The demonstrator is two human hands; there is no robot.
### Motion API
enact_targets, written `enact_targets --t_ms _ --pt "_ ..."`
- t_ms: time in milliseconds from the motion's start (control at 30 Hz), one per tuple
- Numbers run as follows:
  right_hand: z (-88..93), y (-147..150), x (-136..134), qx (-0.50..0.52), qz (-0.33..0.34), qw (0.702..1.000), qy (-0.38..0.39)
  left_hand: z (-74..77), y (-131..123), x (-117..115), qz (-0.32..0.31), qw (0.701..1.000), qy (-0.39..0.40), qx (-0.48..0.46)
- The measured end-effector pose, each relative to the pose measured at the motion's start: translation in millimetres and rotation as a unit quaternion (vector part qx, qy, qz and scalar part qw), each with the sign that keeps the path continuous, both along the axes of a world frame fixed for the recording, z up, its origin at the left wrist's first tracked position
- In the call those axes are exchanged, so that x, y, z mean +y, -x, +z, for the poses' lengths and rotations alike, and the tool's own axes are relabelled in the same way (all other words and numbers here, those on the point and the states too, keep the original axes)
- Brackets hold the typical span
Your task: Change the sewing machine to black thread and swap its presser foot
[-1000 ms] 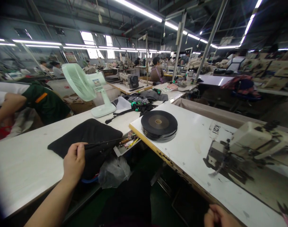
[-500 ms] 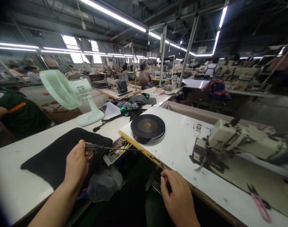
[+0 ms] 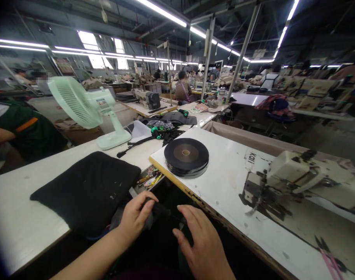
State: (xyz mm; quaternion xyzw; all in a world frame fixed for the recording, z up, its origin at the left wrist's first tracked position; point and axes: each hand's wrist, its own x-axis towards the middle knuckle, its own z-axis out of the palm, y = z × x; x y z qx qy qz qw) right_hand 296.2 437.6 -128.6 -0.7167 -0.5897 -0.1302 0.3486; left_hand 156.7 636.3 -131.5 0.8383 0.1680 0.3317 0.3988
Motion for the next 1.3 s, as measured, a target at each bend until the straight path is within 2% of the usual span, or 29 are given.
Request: enact_targets --t_ms 67,167,233,300,400,467,567,700,767,833,967,1100,1200,1300 --pt "-0.1 10 2 0.015 0.041 0.999 0.009 2.0 -3 -15 -0.073 0.996 -0.055 0.002" --pt "-2.2 23 -3 0.042 0.055 0.998 0.014 5.8 -5 -32 -0.157 0.982 -0.104 -0.004" --pt "-0.8 27 -14 0.056 0.05 0.997 0.028 8.0 -4 -42 -0.211 0.974 -0.081 0.003" --pt "5.1 27 -31 0.059 0.04 0.997 0.039 7.4 -1 -52 -0.245 0.969 -0.018 0.024" --pt "21.5 18 -65 0.083 -0.04 0.995 0.036 -3.7 3 -63 -0.223 0.971 0.066 0.047" --pt "35.8 8 -92 0.114 -0.126 0.985 0.012 -16.5 3 -69 -0.199 0.976 0.076 0.05" --pt "61.4 -10 -139 0.13 -0.226 0.963 -0.065 -34.8 -4 -77 -0.181 0.978 0.082 0.07" --pt "99.4 -31 -197 0.067 -0.313 0.934 -0.161 -47.3 -22 -97 -0.201 0.968 0.097 0.115" --pt "114.8 -42 -218 0.03 -0.345 0.916 -0.202 -50.4 -35 -109 -0.221 0.963 0.095 0.125" --pt "124.5 -55 -232 0.009 -0.349 0.905 -0.243 -53.6 -49 -120 -0.234 0.96 0.087 0.129" --pt "123.7 -90 -241 0.021 -0.309 0.908 -0.283 -62.8 -79 -134 -0.256 0.957 0.062 0.124" --pt "107.9 -129 -235 0.043 -0.287 0.922 -0.255 -69.0 -117 -138 -0.28 0.953 0.043 0.108" --pt "100.3 -152 -224 0.037 -0.283 0.933 -0.22 -65.9 -156 -141 -0.29 0.951 0.025 0.106" --pt "101.8 -168 -213 0.013 -0.287 0.939 -0.191 -57.8 -195 -148 -0.305 0.949 0.001 0.084"
